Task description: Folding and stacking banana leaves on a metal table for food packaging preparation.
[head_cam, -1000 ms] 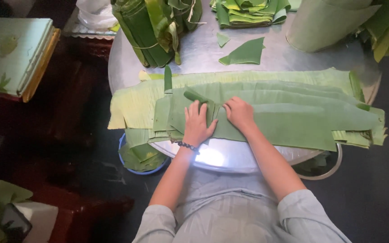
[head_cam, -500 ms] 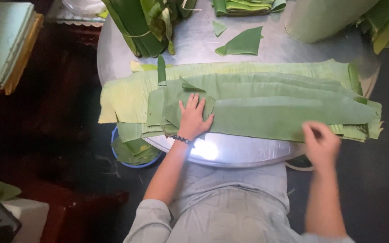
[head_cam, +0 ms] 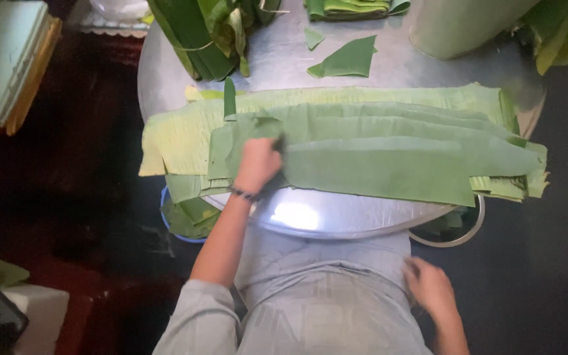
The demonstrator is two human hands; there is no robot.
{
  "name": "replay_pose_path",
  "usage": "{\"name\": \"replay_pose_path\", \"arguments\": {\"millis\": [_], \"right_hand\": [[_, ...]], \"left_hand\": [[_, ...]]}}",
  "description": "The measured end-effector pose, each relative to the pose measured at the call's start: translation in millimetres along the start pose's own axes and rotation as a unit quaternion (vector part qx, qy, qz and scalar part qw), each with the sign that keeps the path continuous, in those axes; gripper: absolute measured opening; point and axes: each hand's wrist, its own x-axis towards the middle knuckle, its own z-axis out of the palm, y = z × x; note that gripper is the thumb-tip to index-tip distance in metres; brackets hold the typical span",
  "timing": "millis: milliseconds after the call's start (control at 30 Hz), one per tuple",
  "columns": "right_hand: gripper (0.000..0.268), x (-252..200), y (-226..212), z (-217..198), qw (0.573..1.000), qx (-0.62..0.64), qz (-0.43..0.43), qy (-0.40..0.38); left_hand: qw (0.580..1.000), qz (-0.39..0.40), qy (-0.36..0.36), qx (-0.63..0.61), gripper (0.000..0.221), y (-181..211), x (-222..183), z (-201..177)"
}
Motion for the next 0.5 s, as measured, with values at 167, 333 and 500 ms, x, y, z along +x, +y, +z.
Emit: {"name": "replay_pose_path", "arguments": {"millis": [167,333,500], "right_hand": [[0.084,2,-113,-35,0.811,0.456,-0.319,-0.178],[0.108,-19,-191,-26,0.732,0.538,-0.406,-0.104],[0.056,13,-137,-1,0.779,0.557,-0.231,0.171]], "left_hand": [[0.917,0.128,0.373,-0.061,0.033,25,-127,8],[0.933,0.280,0.166,-0.152,0.019,146,-186,-8],[0.879,0.310,-0.029,-0.362,0.025,140,-192,8]]}}
